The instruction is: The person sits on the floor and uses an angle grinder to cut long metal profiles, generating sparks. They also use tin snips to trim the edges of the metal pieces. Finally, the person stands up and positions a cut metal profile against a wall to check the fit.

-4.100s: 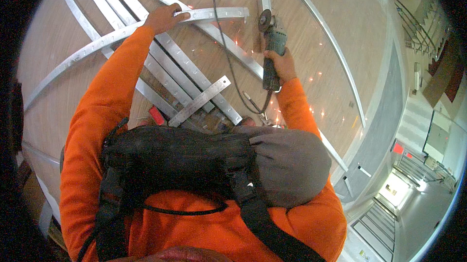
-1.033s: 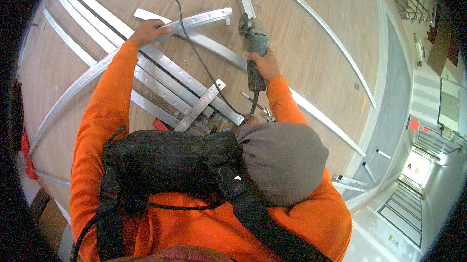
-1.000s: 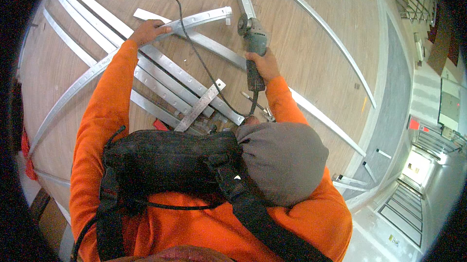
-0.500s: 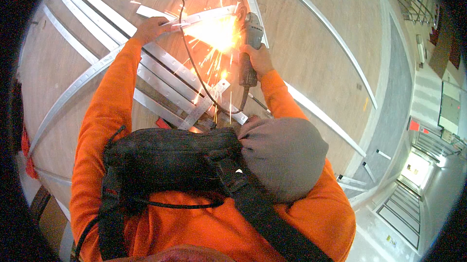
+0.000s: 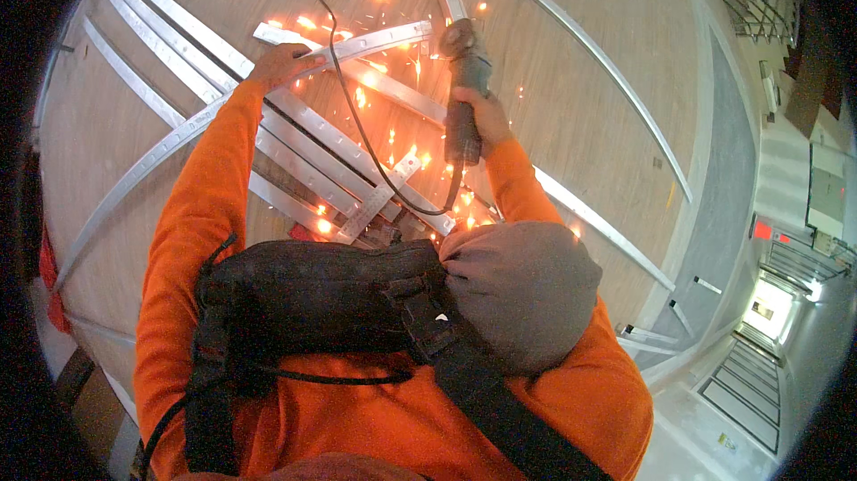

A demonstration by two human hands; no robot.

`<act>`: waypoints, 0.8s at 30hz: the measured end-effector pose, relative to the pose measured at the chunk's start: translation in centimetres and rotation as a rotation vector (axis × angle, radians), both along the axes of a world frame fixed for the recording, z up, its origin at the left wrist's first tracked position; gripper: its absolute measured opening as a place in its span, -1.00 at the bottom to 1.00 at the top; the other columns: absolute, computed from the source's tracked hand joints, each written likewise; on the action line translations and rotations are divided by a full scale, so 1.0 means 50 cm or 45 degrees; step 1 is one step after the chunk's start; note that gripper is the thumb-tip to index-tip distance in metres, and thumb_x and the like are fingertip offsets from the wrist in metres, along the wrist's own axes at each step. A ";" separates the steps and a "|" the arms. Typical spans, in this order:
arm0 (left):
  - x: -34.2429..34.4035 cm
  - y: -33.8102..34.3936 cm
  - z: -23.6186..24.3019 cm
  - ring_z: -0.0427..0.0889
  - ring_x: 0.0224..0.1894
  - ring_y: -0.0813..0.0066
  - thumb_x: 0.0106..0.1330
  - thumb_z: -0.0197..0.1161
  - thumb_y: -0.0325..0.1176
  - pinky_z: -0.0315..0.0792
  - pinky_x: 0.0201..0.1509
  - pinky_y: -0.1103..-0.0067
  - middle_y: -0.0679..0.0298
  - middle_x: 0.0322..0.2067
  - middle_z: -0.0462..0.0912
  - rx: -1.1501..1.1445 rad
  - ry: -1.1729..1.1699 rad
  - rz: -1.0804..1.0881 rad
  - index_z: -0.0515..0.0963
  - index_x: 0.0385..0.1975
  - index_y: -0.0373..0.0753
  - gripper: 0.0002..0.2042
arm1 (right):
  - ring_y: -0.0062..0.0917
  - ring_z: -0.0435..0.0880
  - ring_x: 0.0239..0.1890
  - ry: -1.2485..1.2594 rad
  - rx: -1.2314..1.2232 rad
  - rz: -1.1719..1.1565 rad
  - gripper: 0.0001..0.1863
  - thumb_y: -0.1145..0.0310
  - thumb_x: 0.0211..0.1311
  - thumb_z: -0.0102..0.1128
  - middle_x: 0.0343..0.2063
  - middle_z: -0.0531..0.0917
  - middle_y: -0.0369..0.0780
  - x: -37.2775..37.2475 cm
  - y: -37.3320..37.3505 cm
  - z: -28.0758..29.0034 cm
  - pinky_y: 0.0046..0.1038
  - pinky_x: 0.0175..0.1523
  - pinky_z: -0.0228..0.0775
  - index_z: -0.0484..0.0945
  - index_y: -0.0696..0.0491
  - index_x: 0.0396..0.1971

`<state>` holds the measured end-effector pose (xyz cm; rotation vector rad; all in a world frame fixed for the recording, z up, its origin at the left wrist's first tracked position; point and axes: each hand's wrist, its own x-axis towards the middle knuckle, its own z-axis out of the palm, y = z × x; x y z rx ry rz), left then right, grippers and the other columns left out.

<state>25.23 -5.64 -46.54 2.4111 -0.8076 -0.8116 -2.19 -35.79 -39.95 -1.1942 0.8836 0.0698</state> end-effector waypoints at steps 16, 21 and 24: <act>-0.094 -0.005 0.097 0.64 0.02 0.05 0.09 0.46 -0.02 0.49 0.10 0.27 0.05 0.01 0.63 0.124 -0.343 0.107 0.53 0.07 -0.14 -0.43 | -0.23 0.68 -0.44 -0.388 0.219 -0.367 -0.47 0.00 0.19 0.25 -0.41 0.66 -0.05 -0.041 -0.235 0.047 -0.26 -0.31 0.59 0.53 0.22 -0.17; -0.130 0.007 0.103 0.61 0.06 0.07 0.12 0.42 -0.09 0.48 0.15 0.27 0.08 0.09 0.58 0.216 -0.397 0.031 0.54 0.10 -0.14 -0.47 | -0.23 0.67 -0.39 -0.716 0.884 -0.779 -0.43 -0.04 0.10 0.29 -0.40 0.66 -0.07 -0.020 -0.305 0.025 -0.24 -0.19 0.60 0.55 0.18 -0.13; -0.163 0.001 0.133 0.54 0.17 0.10 0.11 0.40 -0.12 0.41 0.25 0.28 0.11 0.07 0.59 0.272 -0.305 -0.042 0.56 0.09 -0.11 -0.49 | -0.23 0.68 -0.25 -0.938 0.601 -0.828 -0.46 -0.05 0.10 0.27 -0.27 0.68 -0.12 -0.046 -0.424 -0.049 -0.24 -0.10 0.61 0.55 0.08 -0.10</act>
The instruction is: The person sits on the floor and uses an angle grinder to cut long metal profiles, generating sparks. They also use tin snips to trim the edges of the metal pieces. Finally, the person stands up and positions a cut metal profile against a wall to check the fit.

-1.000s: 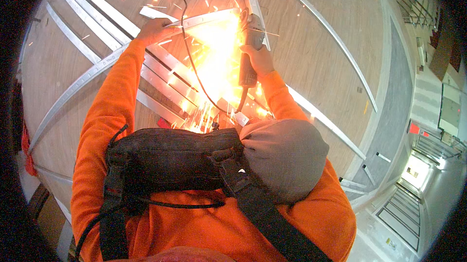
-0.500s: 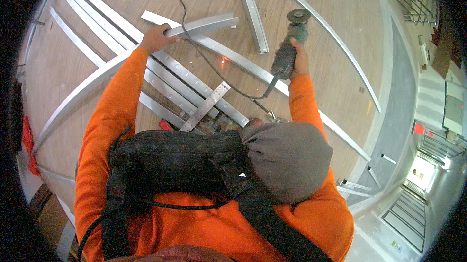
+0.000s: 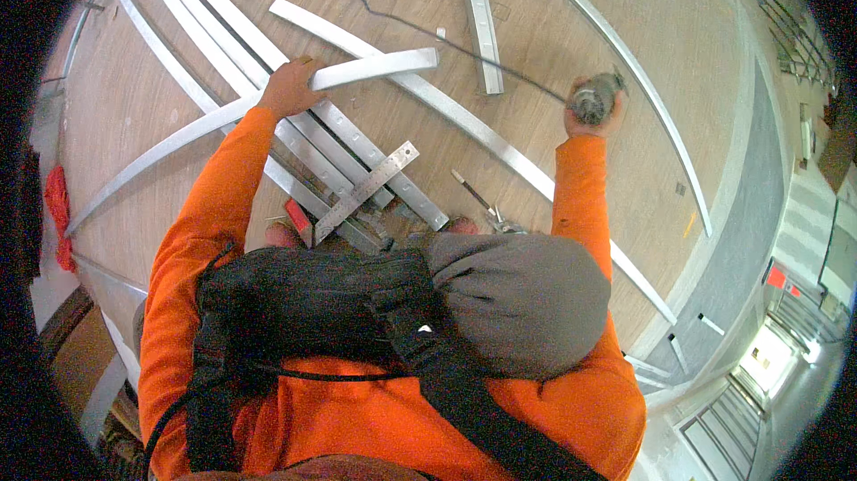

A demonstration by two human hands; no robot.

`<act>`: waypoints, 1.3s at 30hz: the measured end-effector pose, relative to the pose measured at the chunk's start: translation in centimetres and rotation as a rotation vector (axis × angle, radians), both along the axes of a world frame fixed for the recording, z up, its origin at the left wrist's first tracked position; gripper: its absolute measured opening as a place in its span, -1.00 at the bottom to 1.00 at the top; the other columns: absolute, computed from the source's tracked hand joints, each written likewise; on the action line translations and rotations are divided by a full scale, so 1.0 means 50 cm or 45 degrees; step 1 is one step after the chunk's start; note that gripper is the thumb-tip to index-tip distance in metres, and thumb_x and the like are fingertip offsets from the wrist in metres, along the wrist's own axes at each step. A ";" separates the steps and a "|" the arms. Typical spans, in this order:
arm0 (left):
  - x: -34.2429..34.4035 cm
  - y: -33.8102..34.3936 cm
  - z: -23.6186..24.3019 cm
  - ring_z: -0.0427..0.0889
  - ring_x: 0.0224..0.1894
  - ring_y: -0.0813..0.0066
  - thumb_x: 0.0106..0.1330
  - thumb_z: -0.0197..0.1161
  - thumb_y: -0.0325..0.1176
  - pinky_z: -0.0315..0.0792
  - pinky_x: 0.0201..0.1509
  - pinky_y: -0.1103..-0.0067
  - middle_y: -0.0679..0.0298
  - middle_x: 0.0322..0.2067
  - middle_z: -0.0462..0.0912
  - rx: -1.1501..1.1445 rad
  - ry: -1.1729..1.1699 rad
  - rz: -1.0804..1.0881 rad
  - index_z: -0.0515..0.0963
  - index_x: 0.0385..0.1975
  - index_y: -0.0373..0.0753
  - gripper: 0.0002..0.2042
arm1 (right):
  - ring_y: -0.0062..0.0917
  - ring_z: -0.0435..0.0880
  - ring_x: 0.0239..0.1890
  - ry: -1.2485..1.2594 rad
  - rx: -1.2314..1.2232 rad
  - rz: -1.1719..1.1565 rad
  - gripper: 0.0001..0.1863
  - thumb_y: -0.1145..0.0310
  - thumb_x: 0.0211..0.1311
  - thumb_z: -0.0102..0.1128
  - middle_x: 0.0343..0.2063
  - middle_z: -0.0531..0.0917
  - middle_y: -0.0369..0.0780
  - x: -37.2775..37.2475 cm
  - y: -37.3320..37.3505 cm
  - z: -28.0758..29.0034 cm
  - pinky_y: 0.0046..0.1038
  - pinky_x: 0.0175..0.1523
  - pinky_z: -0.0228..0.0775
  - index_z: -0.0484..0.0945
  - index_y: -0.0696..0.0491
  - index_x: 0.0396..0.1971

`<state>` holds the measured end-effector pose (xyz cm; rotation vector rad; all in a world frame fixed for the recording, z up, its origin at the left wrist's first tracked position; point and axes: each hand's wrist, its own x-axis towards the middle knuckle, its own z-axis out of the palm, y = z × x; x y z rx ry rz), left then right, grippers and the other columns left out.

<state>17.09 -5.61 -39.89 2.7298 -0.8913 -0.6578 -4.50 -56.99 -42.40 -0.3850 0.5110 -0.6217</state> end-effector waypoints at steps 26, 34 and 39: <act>-0.084 0.308 -0.002 0.46 0.16 -0.02 -0.06 0.42 -0.51 0.38 0.24 0.24 0.03 0.07 0.50 0.303 -0.300 0.213 0.40 0.12 -0.20 -0.37 | -0.24 0.63 -0.07 0.917 -0.126 -0.212 -0.48 0.05 0.26 0.26 -0.06 0.62 -0.17 -0.046 -0.018 -0.079 -0.10 0.00 0.51 0.50 0.14 0.04; -0.038 0.377 -0.025 0.62 -0.03 -0.07 0.03 0.28 -0.51 0.51 0.12 0.21 -0.01 -0.11 0.65 0.472 -0.167 0.279 0.57 -0.06 -0.20 -0.61 | -0.22 0.68 -0.09 0.867 -0.125 -0.001 -0.37 0.04 0.20 0.36 -0.05 0.66 -0.09 -0.062 -0.010 -0.138 -0.13 -0.01 0.58 0.51 0.30 0.02; -0.029 0.296 0.111 0.60 -0.05 -0.06 -0.02 0.41 -0.37 0.50 0.02 0.17 0.04 -0.16 0.55 0.142 -0.109 0.093 0.44 -0.02 -0.17 -0.50 | -0.26 0.68 -0.13 1.091 -0.372 -0.247 -0.34 -0.01 0.21 0.37 -0.06 0.67 -0.10 -0.108 -0.024 -0.180 -0.23 -0.08 0.59 0.54 0.32 0.01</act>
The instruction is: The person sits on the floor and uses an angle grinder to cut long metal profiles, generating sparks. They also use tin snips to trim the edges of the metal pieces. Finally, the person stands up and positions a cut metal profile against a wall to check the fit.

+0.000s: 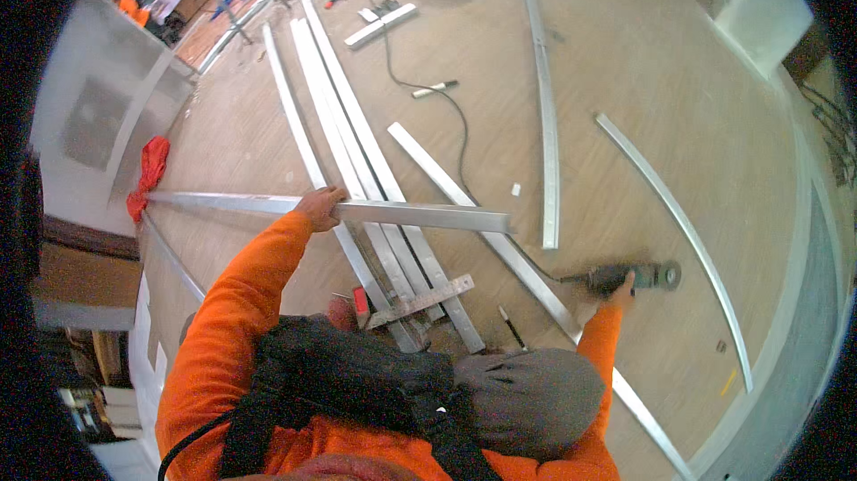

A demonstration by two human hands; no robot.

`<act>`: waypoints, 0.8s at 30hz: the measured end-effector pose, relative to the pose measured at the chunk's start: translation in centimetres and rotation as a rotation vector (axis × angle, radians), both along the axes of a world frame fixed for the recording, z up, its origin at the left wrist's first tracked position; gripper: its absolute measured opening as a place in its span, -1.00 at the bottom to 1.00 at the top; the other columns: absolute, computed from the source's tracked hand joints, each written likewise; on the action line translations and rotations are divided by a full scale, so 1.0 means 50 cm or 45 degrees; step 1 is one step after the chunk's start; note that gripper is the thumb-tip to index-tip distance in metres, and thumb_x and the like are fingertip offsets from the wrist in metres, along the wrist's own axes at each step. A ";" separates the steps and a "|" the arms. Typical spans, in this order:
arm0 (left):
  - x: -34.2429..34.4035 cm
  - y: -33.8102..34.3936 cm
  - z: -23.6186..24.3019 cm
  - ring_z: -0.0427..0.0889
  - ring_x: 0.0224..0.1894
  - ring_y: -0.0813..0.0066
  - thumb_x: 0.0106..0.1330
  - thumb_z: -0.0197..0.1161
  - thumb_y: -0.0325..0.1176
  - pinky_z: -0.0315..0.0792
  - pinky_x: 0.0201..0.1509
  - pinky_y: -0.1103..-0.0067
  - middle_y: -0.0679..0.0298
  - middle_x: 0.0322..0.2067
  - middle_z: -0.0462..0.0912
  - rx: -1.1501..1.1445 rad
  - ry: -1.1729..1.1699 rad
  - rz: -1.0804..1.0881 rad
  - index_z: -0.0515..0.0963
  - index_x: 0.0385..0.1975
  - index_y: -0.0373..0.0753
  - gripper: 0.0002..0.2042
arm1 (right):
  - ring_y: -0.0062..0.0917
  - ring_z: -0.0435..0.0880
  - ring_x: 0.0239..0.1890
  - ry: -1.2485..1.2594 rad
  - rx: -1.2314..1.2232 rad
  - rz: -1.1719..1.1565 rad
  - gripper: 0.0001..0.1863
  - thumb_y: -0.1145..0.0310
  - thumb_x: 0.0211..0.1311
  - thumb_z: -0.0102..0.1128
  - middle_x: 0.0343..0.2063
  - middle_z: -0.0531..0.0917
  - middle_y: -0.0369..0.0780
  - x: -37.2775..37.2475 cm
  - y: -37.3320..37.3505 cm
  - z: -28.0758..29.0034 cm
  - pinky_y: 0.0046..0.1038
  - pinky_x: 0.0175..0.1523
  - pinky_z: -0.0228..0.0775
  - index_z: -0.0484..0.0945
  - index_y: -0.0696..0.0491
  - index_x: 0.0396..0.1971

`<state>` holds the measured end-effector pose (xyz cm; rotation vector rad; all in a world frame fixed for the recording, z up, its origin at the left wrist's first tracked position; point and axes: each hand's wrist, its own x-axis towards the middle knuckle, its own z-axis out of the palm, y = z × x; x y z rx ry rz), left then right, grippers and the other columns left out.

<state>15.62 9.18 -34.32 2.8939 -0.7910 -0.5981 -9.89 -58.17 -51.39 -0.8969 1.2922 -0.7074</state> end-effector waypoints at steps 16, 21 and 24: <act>-0.053 -0.459 0.269 0.65 -0.04 0.03 0.03 0.41 -0.35 0.54 0.00 0.22 0.06 -0.12 0.61 -0.201 -0.112 -0.418 0.44 0.03 -0.23 -0.48 | -0.41 0.60 -0.17 -0.654 0.047 1.429 -0.50 0.08 0.35 0.18 -0.05 0.63 -0.16 0.159 0.358 0.490 -0.42 -0.20 0.49 0.45 0.07 0.16; -0.103 -0.521 0.316 0.60 0.06 0.11 -0.02 0.48 -0.29 0.49 0.10 0.21 0.09 -0.04 0.59 -0.451 -0.369 -0.482 0.38 0.17 -0.17 -0.33 | -0.56 0.58 -0.39 -0.786 0.062 0.989 -0.49 -0.11 0.31 0.15 -0.21 0.70 -0.25 0.262 0.258 0.496 -0.54 -0.42 0.41 0.53 0.07 -0.07; -0.066 -0.353 0.328 0.58 0.09 0.10 0.04 0.47 -0.29 0.46 0.13 0.20 0.10 0.01 0.59 -0.393 -0.400 -0.525 0.35 0.22 -0.13 -0.33 | -0.34 0.58 -0.02 -1.135 0.249 1.327 -0.47 -0.03 0.32 0.13 0.00 0.62 -0.07 0.258 0.058 0.474 -0.33 0.00 0.44 0.49 0.13 0.03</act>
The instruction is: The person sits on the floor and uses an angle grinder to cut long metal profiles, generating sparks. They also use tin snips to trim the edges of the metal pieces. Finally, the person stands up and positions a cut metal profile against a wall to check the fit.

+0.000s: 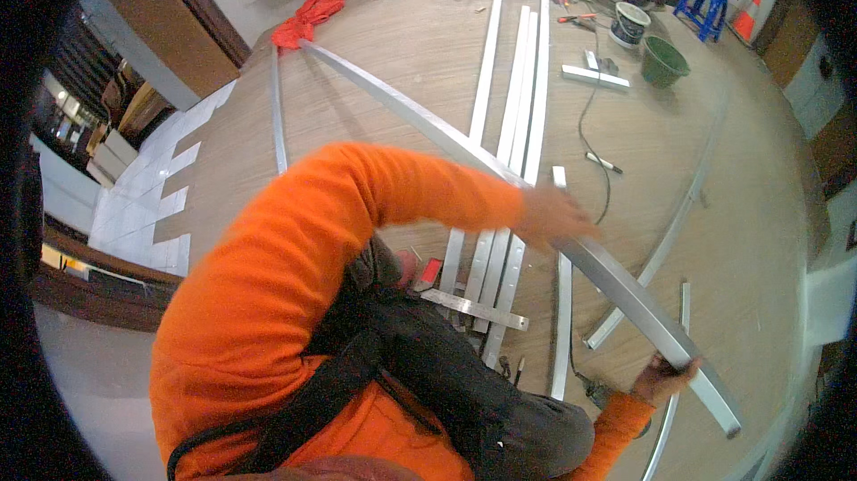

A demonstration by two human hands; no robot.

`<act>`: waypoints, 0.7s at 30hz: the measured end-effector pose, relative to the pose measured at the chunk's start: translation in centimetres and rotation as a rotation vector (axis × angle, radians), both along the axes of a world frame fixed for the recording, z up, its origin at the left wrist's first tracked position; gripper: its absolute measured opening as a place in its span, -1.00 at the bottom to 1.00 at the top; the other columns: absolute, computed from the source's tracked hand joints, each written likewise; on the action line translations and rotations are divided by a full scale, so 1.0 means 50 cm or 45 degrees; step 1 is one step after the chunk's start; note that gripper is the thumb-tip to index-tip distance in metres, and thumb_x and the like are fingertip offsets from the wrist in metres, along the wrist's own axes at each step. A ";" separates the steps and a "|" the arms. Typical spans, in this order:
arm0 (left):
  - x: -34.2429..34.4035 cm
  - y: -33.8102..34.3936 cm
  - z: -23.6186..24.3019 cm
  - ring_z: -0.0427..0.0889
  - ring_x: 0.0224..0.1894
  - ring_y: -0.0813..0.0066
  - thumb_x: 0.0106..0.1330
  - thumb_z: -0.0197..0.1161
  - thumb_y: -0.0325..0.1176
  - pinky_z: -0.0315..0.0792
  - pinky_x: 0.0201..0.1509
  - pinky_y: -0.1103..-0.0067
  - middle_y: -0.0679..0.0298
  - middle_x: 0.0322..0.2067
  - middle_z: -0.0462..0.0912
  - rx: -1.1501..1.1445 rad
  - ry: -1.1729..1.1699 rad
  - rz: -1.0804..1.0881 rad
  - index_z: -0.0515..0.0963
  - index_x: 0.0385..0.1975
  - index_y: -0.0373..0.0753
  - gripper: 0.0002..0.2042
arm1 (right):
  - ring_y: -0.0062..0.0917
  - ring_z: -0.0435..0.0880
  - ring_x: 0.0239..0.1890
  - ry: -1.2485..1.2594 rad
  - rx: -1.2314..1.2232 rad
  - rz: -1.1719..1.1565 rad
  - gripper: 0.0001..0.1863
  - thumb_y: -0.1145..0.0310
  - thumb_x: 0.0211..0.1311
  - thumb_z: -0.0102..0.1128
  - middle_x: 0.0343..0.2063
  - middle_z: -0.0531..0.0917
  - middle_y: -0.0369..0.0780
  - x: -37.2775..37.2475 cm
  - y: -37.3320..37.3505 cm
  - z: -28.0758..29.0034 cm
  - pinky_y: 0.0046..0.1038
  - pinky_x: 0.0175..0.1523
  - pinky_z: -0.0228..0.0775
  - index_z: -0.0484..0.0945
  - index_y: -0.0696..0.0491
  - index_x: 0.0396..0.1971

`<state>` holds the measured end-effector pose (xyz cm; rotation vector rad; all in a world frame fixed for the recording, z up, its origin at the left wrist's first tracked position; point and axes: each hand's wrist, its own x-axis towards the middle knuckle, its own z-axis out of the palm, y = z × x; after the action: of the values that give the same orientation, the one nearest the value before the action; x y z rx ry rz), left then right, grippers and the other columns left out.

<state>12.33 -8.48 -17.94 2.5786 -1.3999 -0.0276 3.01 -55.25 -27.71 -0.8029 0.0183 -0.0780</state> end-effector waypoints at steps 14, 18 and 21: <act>0.063 0.191 0.393 0.70 -0.25 0.21 0.01 0.42 -0.23 0.59 -0.27 0.27 0.28 -0.32 0.62 -0.150 -0.951 0.407 0.48 -0.12 -0.06 -0.59 | -0.07 0.50 0.21 -0.406 -0.143 -0.976 -0.32 -0.01 0.32 0.06 0.21 0.48 0.06 0.034 -0.166 0.414 -0.15 0.25 0.43 0.37 0.28 0.20; 0.025 0.014 0.651 0.75 -0.20 0.30 0.13 0.32 -0.19 0.64 -0.23 0.32 0.15 -0.20 0.72 -0.260 -1.165 0.366 0.59 -0.06 -0.14 -0.63 | -0.17 0.36 0.35 -0.828 -1.046 -0.865 -0.25 -0.10 0.44 -0.17 0.37 0.28 0.03 0.024 -0.030 0.467 -0.17 0.34 0.32 0.13 0.16 0.40; -0.039 -0.045 0.821 0.74 -0.21 0.27 0.18 0.32 -0.12 0.64 -0.24 0.36 0.09 -0.15 0.70 -0.107 -1.093 0.432 0.57 -0.01 -0.18 -0.59 | -0.37 0.57 0.09 -0.750 -1.118 -0.650 -0.37 0.13 0.44 -0.01 0.24 0.44 -0.05 0.121 0.195 0.461 -0.39 0.10 0.52 0.16 0.12 0.39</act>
<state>10.37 -10.73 23.11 2.8207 -1.0664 1.2793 9.08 -45.51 -4.65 -1.6094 -0.3944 -0.8481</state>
